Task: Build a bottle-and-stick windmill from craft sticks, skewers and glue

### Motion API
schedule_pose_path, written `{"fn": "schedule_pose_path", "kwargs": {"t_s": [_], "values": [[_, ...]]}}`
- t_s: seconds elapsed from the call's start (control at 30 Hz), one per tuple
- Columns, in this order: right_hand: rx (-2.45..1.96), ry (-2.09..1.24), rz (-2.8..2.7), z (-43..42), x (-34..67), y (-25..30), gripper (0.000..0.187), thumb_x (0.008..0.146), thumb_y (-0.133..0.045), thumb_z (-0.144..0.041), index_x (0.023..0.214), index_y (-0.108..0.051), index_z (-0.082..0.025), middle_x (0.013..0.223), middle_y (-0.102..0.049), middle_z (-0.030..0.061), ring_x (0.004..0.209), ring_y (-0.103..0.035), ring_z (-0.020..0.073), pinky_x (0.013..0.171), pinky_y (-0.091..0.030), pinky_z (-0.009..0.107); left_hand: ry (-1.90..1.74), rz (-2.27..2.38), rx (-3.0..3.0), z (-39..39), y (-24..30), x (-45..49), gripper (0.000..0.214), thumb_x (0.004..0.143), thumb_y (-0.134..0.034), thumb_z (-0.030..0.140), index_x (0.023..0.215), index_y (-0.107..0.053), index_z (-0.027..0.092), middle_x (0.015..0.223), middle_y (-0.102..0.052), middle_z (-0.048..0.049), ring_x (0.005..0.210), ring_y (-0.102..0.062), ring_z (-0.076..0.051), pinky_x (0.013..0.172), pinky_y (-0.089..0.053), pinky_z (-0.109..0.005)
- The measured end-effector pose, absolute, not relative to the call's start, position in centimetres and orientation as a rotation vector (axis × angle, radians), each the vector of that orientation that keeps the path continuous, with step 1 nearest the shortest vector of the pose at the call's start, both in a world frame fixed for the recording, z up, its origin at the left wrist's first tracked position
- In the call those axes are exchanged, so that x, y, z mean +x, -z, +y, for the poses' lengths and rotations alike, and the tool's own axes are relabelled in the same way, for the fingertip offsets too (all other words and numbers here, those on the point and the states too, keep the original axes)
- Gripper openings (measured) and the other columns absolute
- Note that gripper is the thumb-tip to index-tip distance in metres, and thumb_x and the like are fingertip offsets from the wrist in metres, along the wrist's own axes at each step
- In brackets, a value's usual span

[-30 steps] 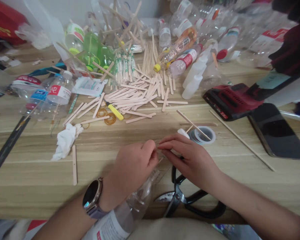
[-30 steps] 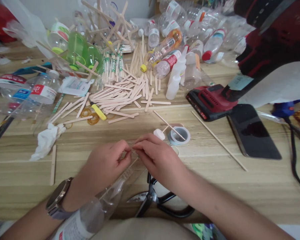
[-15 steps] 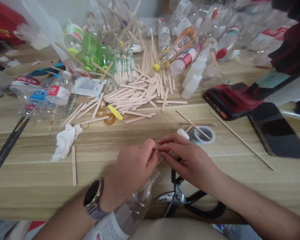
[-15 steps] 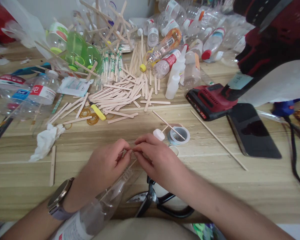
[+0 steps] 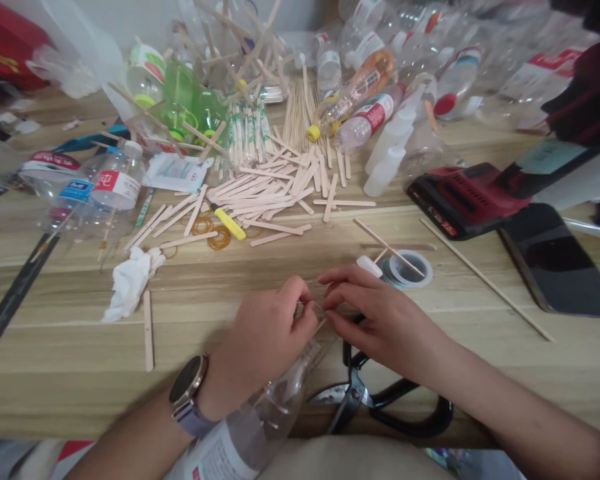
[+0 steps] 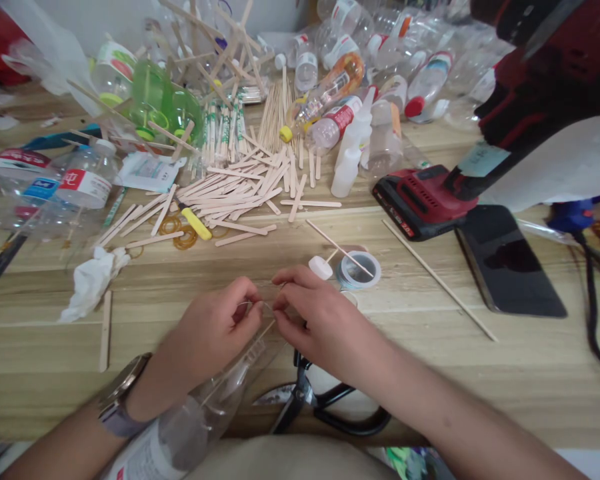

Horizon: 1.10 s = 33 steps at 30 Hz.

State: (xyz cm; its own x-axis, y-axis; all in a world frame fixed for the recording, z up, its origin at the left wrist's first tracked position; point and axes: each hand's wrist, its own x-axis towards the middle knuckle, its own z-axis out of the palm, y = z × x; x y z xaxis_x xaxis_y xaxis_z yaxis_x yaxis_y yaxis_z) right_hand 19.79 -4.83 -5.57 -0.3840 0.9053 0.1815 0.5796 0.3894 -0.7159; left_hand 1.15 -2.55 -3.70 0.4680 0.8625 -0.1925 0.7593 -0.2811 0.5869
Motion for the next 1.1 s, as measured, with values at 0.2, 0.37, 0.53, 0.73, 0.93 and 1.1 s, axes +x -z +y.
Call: {"fn": "schedule_pose_path", "kwargs": {"t_s": [0.2, 0.37, 0.53, 0.73, 0.93, 1.1], "values": [[-1.212, -0.756, -2.113, -5.0, 19.9, 5.7, 0.014, 0.085, -0.053, -0.007, 0.079, -0.057, -0.020, 0.107, -0.064, 0.0111, 0.104, -0.067, 0.0210, 0.081, -0.058, 0.033, -0.265, 1.299, 1.988, -2.6, 4.1, 1.1, 0.010, 0.087, -0.046, 0.019, 0.078, -0.047, 0.022, 0.054, -0.049, 0.0077, 0.047, -0.046, -0.012, 0.050, -0.026, -0.025], [-1.189, -0.811, -2.110, -5.1, 20.1, 5.9, 0.014, 0.084, -0.052, -0.008, 0.078, -0.057, -0.020, 0.110, -0.063, 0.0100, 0.095, -0.068, 0.0191, 0.073, -0.059, 0.030, -0.297, 1.271, 1.913, -2.5, 4.6, 1.2, 0.009, 0.086, -0.046, 0.017, 0.078, -0.048, 0.021, 0.060, -0.055, 0.0064, 0.051, -0.049, -0.012, 0.052, -0.030, -0.025], [-1.140, -0.797, -2.128, -5.1, 20.0, 6.0, 0.013, 0.084, -0.052, -0.009, 0.078, -0.058, -0.019, 0.109, -0.064, 0.0116, 0.094, -0.068, 0.0195, 0.075, -0.059, 0.031, -0.305, 1.255, 1.896, -2.6, 4.6, 1.1, 0.007, 0.089, -0.047, 0.018, 0.084, -0.053, 0.021, 0.074, -0.066, 0.0022, 0.065, -0.059, -0.015, 0.057, -0.035, -0.025], [-1.160, -0.777, -2.165, -4.8, 20.3, 5.3, 0.013, 0.088, -0.053, -0.011, 0.080, -0.060, -0.020, 0.110, -0.065, 0.0119, 0.098, -0.068, 0.0206, 0.078, -0.059, 0.033, -0.326, 1.281, 1.913, -2.7, 4.5, 1.0, 0.009, 0.089, -0.047, 0.019, 0.082, -0.051, 0.021, 0.071, -0.064, 0.0032, 0.061, -0.057, -0.013, 0.055, -0.035, -0.025], [-1.198, -0.763, -2.207, -4.5, 20.7, 4.7, 0.009, 0.086, -0.060, -0.013, 0.087, -0.059, -0.021, 0.112, -0.066, 0.0112, 0.100, -0.069, 0.0216, 0.081, -0.059, 0.034, -0.312, 1.312, 1.894, -2.7, 4.4, 1.2, 0.009, 0.088, -0.047, 0.020, 0.078, -0.048, 0.021, 0.063, -0.059, 0.0049, 0.053, -0.050, -0.012, 0.052, -0.031, -0.025], [-1.201, -0.736, -2.187, -4.8, 20.3, 5.2, 0.010, 0.087, -0.057, -0.011, 0.089, -0.060, -0.021, 0.109, -0.067, 0.0111, 0.099, -0.069, 0.0216, 0.080, -0.059, 0.035, -0.346, 1.290, 1.892, -2.7, 4.5, 1.2, 0.010, 0.088, -0.047, 0.019, 0.078, -0.049, 0.021, 0.065, -0.059, 0.0045, 0.055, -0.051, -0.013, 0.053, -0.032, -0.025]]}}
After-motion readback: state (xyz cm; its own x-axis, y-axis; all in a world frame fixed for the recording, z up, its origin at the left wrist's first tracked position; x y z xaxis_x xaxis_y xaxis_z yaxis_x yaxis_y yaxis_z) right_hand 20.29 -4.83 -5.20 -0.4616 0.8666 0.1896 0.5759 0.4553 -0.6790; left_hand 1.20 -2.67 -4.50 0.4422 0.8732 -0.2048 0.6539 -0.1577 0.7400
